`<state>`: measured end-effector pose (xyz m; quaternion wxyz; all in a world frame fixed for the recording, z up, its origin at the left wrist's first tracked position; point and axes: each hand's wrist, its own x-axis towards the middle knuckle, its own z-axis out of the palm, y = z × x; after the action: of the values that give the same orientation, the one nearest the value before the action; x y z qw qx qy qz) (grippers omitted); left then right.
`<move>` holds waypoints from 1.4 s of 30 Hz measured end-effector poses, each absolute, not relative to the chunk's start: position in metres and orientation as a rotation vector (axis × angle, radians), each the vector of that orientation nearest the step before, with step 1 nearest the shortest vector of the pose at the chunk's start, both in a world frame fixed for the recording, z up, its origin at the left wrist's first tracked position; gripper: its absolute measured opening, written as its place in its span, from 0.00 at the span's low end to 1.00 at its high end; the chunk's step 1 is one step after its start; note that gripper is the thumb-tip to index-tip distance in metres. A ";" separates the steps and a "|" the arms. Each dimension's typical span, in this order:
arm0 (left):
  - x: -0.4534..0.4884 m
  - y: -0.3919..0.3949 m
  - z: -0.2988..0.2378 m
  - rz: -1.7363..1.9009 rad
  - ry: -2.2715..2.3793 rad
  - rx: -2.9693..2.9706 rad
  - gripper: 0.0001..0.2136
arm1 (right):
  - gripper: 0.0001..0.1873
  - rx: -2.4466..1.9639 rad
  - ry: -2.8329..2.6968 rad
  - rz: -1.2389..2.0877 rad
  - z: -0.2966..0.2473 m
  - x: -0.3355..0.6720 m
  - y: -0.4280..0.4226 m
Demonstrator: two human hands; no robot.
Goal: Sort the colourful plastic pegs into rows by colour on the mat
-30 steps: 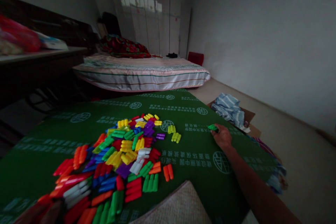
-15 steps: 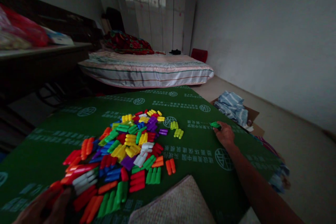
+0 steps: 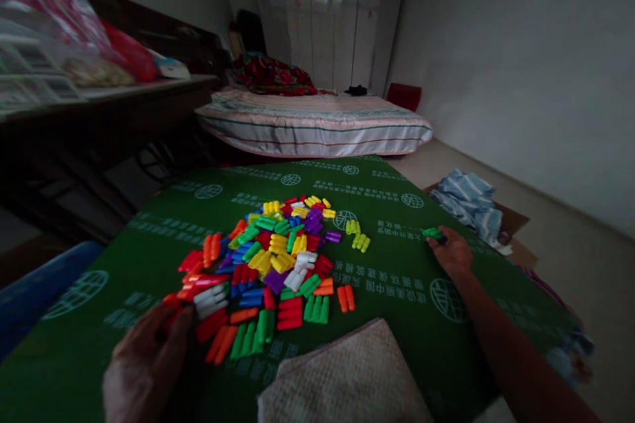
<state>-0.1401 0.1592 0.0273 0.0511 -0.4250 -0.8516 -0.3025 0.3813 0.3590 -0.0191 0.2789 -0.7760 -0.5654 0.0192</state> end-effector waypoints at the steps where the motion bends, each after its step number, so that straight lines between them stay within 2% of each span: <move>1: -0.135 0.159 0.033 -0.891 -2.728 -1.251 0.23 | 0.28 -2.085 -1.510 0.058 -0.020 0.382 0.359; 4: -0.122 0.157 0.047 -0.917 -2.913 -1.171 0.25 | 0.29 -2.082 -1.489 0.076 -0.022 0.386 0.359; 7: -0.116 0.156 0.050 -0.989 -2.895 -1.190 0.26 | 0.29 -2.053 -1.490 0.028 -0.024 0.389 0.359; 13: -0.119 0.154 0.039 -1.065 -2.803 -1.246 0.22 | 0.20 -1.744 -1.759 -0.247 -0.011 0.358 0.338; 20: -0.120 0.152 0.034 -1.153 -2.724 -1.263 0.21 | 0.14 -1.111 -2.245 0.170 0.027 0.231 0.273; 23: -0.118 0.151 0.034 -1.160 -2.701 -1.277 0.20 | 0.15 -0.963 -2.351 0.248 0.037 0.184 0.255; 26: -0.117 0.150 0.035 -1.125 -2.731 -1.277 0.21 | 0.16 -0.976 -2.469 0.211 0.040 0.156 0.248; 31: -0.117 0.150 0.035 -1.063 -2.772 -1.251 0.25 | 0.09 -0.975 -2.461 0.130 0.031 0.144 0.245; 35: -0.118 0.150 0.034 -1.040 -2.756 -1.277 0.24 | 0.13 -0.995 -2.252 0.261 0.025 0.163 0.249; 38: -0.118 0.150 0.033 -1.039 -2.732 -1.287 0.22 | 0.13 -1.135 -2.110 0.393 0.022 0.193 0.258; 42: -0.120 0.151 0.031 -1.057 -2.707 -1.304 0.21 | 0.12 -1.482 -2.157 0.379 0.017 0.240 0.270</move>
<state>-0.1201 0.1507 0.0309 -0.0219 -0.4093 -0.8497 -0.3317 0.2404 0.2702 0.0173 0.2462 -0.5432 -0.7906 0.1390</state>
